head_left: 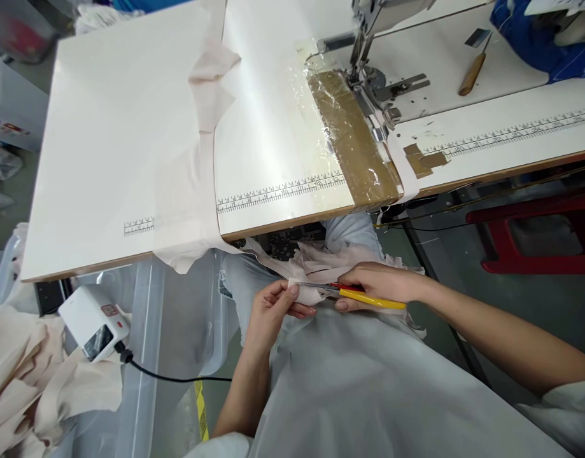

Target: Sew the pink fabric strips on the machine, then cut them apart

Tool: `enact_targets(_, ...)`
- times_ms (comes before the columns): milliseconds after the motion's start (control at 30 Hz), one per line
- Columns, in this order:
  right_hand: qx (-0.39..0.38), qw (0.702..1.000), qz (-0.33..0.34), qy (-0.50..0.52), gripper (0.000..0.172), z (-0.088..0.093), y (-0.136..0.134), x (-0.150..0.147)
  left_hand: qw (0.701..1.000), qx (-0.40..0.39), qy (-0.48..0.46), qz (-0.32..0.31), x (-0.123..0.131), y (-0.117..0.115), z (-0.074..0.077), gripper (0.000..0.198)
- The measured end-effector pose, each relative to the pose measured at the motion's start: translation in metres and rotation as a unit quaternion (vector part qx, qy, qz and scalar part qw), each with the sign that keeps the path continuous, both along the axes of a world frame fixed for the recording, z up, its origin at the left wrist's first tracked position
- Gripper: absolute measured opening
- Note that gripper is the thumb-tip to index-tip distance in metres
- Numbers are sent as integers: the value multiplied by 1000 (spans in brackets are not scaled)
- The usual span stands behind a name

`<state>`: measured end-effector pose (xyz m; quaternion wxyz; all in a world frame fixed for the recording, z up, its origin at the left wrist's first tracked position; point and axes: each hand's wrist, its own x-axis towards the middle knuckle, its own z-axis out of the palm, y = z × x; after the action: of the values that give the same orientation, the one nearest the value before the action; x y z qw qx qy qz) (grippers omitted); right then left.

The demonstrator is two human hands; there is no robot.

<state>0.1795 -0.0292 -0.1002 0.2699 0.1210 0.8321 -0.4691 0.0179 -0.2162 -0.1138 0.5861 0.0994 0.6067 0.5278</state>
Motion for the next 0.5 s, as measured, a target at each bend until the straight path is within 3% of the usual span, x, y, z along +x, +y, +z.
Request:
enact_targets(167, 91, 996, 1, 20, 51, 1, -7, 0, 1000, 1, 8, 8, 1, 1, 2, 45)
enact_targets(500, 160, 987, 10, 17, 51, -1, -12, 0, 1000, 8, -5, 6, 0, -1, -1, 41)
